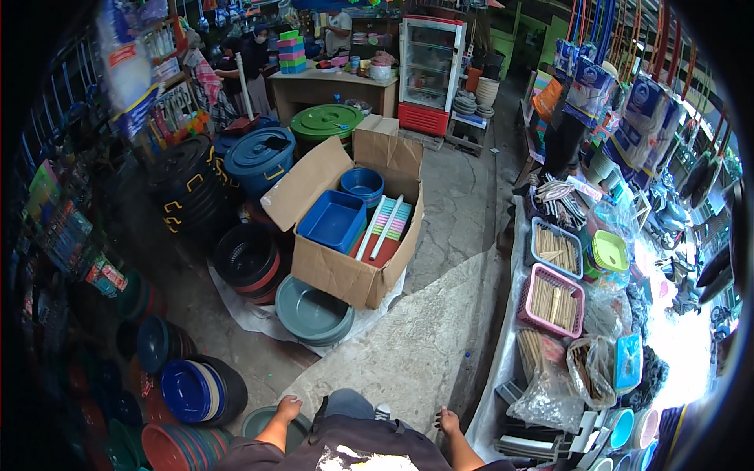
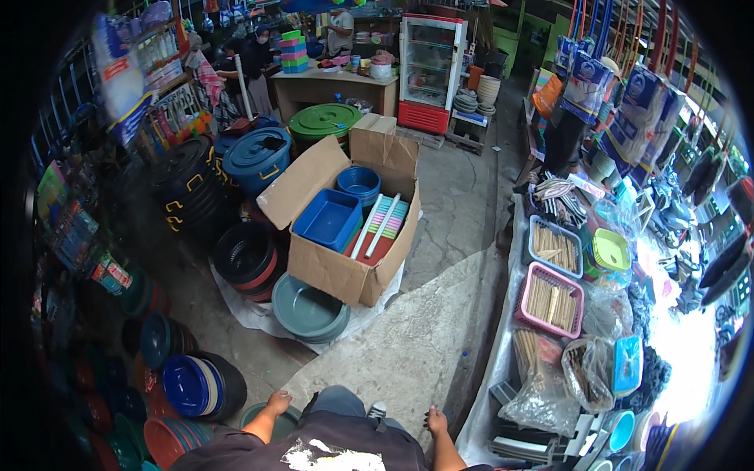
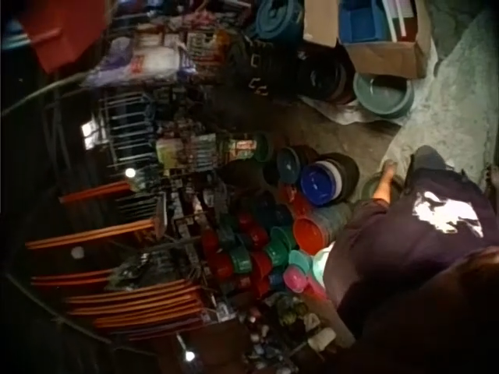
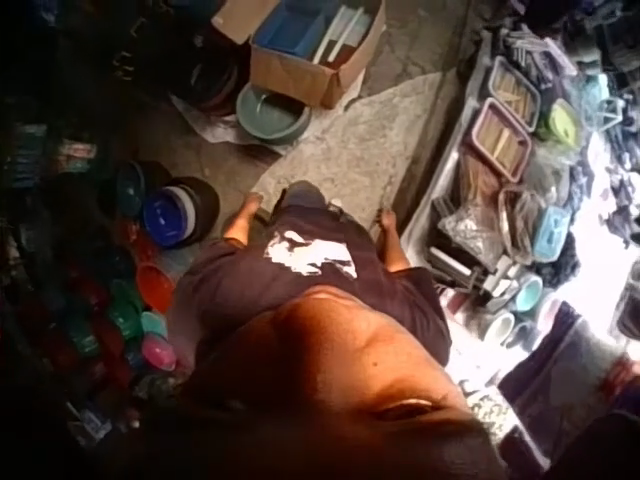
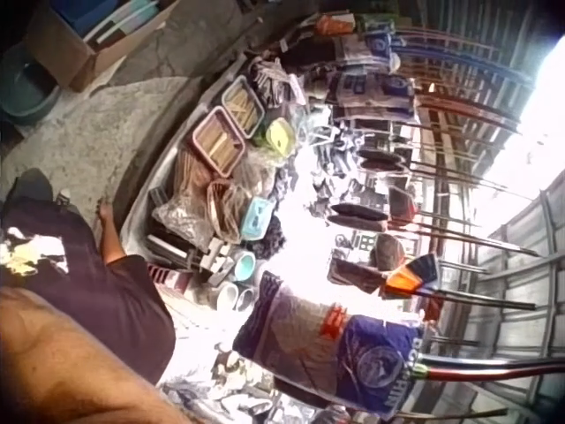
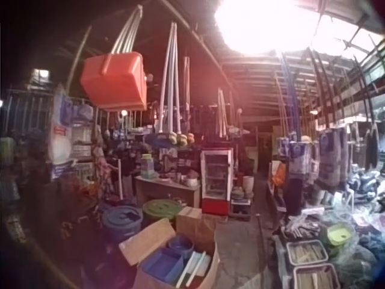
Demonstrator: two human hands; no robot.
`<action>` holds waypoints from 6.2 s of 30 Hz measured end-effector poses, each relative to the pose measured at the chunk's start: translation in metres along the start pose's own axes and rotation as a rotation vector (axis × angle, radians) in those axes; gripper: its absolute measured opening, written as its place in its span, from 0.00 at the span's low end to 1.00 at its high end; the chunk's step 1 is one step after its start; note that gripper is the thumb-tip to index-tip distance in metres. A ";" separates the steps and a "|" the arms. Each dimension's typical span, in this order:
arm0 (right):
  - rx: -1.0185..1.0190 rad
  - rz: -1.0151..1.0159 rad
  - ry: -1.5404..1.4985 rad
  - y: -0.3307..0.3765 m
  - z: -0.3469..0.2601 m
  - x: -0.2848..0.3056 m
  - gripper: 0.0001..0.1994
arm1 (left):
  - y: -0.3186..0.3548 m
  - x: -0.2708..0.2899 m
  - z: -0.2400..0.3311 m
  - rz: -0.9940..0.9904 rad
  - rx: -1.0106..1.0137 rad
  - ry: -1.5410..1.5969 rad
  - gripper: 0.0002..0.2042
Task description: Assembling dustpans by attaching handles to the pans.
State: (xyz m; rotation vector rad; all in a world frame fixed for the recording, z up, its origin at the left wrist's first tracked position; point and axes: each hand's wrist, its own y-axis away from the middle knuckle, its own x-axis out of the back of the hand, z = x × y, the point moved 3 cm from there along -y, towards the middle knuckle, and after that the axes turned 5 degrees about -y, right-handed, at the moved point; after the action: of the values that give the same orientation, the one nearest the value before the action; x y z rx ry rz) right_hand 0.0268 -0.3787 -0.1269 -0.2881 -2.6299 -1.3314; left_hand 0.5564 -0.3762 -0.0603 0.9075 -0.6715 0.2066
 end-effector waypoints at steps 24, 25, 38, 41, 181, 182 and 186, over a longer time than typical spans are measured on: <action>0.271 0.141 0.346 -0.263 -0.452 0.013 0.13 | -0.321 -0.031 0.454 -0.087 -0.377 0.104 0.14; 0.252 0.078 0.210 -0.279 -0.472 0.007 0.13 | -0.332 -0.031 0.469 -0.073 -0.339 0.206 0.16; 0.535 -0.480 0.801 -0.410 -0.709 -0.185 0.16 | -0.343 -0.076 0.464 0.046 0.192 0.611 0.17; 0.541 -0.622 0.994 -0.464 -0.722 -0.210 0.16 | -0.332 -0.100 0.486 0.077 0.353 0.704 0.18; 1.682 -0.797 0.477 -0.145 -1.014 -0.144 0.14 | -0.186 0.068 0.553 1.374 0.355 0.523 0.31; 1.842 -0.810 0.430 -0.139 -1.010 -0.139 0.14 | -0.192 0.056 0.542 1.381 0.294 0.575 0.31; 2.093 -0.873 0.385 -0.123 -1.000 -0.127 0.15 | -0.211 0.021 0.509 1.053 -0.137 1.546 0.24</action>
State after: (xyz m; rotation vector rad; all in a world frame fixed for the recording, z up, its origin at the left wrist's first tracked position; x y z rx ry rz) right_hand 0.1909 -1.2708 0.3293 1.2140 -2.2291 1.4973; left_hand 0.4357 -0.9063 0.0321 -0.0098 0.3805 1.5761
